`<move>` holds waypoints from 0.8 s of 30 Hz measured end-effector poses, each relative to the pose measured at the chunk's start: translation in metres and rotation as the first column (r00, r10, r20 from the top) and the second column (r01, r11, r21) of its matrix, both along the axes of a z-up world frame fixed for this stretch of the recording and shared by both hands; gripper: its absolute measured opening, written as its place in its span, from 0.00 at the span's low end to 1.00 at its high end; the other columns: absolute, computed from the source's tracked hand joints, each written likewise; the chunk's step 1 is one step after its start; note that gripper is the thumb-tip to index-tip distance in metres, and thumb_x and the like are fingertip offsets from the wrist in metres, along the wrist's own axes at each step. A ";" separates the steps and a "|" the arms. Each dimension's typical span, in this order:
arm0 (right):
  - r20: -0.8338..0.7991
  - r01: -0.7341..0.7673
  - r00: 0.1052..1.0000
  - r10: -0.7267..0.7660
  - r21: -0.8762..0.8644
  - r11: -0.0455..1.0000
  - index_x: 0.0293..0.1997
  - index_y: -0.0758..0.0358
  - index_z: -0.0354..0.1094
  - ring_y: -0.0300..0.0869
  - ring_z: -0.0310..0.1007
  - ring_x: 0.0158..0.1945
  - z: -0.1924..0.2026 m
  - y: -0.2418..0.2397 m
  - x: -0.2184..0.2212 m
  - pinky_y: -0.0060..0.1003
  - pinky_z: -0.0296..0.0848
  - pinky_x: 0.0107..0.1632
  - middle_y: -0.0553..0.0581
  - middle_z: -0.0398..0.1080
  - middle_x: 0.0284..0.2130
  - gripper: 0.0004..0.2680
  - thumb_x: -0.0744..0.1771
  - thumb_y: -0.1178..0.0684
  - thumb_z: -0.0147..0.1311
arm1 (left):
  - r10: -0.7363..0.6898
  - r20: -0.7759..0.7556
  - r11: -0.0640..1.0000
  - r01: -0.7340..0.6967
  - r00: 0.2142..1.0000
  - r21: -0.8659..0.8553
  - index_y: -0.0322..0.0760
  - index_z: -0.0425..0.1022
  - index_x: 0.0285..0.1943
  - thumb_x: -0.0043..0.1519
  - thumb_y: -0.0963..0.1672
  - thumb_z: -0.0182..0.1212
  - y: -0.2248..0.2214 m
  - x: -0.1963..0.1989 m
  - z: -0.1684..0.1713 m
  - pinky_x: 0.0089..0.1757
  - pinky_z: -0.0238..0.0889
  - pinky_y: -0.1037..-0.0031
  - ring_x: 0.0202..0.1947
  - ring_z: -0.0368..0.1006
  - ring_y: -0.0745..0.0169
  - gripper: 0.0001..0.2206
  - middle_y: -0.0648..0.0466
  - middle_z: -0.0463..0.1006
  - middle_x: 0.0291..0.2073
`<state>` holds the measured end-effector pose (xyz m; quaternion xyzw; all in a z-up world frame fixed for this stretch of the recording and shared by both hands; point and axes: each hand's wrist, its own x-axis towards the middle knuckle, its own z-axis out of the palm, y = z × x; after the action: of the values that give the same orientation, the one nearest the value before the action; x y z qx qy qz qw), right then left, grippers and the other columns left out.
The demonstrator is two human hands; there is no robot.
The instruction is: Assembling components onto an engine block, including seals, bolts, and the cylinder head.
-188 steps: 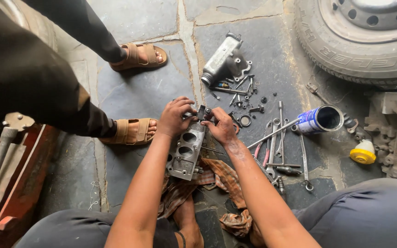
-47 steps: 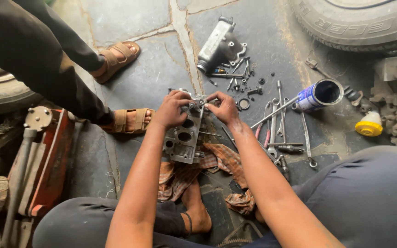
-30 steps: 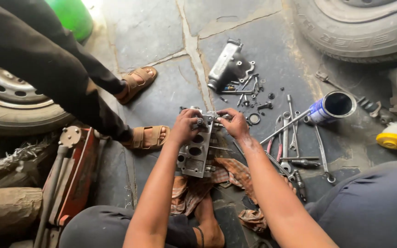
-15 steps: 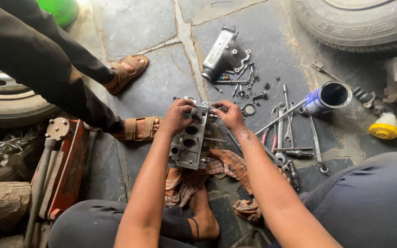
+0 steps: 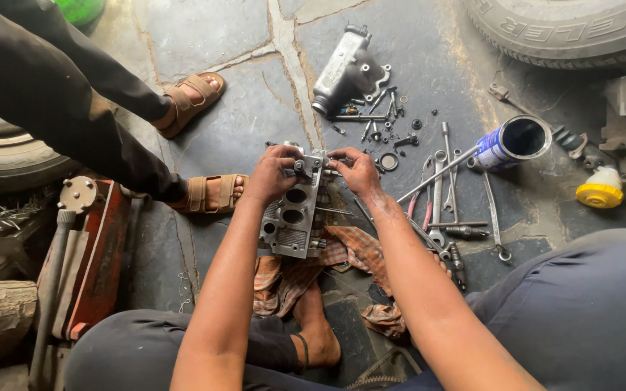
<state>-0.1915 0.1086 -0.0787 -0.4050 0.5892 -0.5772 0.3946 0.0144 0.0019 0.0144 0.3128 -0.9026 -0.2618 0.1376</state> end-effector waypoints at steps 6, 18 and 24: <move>0.050 -0.025 0.998 0.026 -0.031 0.999 0.50 0.61 0.76 0.32 0.79 0.40 0.005 -0.003 0.001 0.25 0.74 0.43 0.51 0.80 0.40 0.08 0.66 0.59 0.61 | 0.004 -0.030 1.000 -0.003 1.000 0.012 0.38 0.84 0.40 0.45 0.42 0.77 0.001 0.002 0.000 0.60 0.61 0.64 0.61 0.68 0.50 0.14 0.54 0.78 0.54; 0.313 0.130 0.943 -0.114 -0.030 0.991 0.49 0.63 0.75 0.27 0.60 0.24 -0.023 0.002 -0.008 0.24 0.60 0.26 0.51 0.77 0.35 0.06 0.69 0.57 0.61 | 0.001 -0.066 0.999 0.002 0.998 0.051 0.37 0.83 0.42 0.45 0.41 0.76 0.007 0.005 0.007 0.58 0.64 0.67 0.60 0.68 0.51 0.15 0.56 0.77 0.54; 0.458 0.155 0.882 -0.109 -0.064 0.986 0.47 0.64 0.73 0.25 0.62 0.24 -0.029 0.001 -0.009 0.22 0.60 0.25 0.50 0.78 0.36 0.05 0.68 0.57 0.57 | 0.034 -0.071 0.999 -0.037 0.997 -0.039 0.40 0.85 0.39 0.48 0.44 0.78 0.016 -0.003 0.015 0.58 0.65 0.67 0.60 0.68 0.53 0.12 0.57 0.76 0.56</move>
<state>-0.2007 0.1097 -0.1080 -0.2374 0.4783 -0.7092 0.4603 0.0110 0.0179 0.0295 0.3166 -0.8965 -0.2521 0.1803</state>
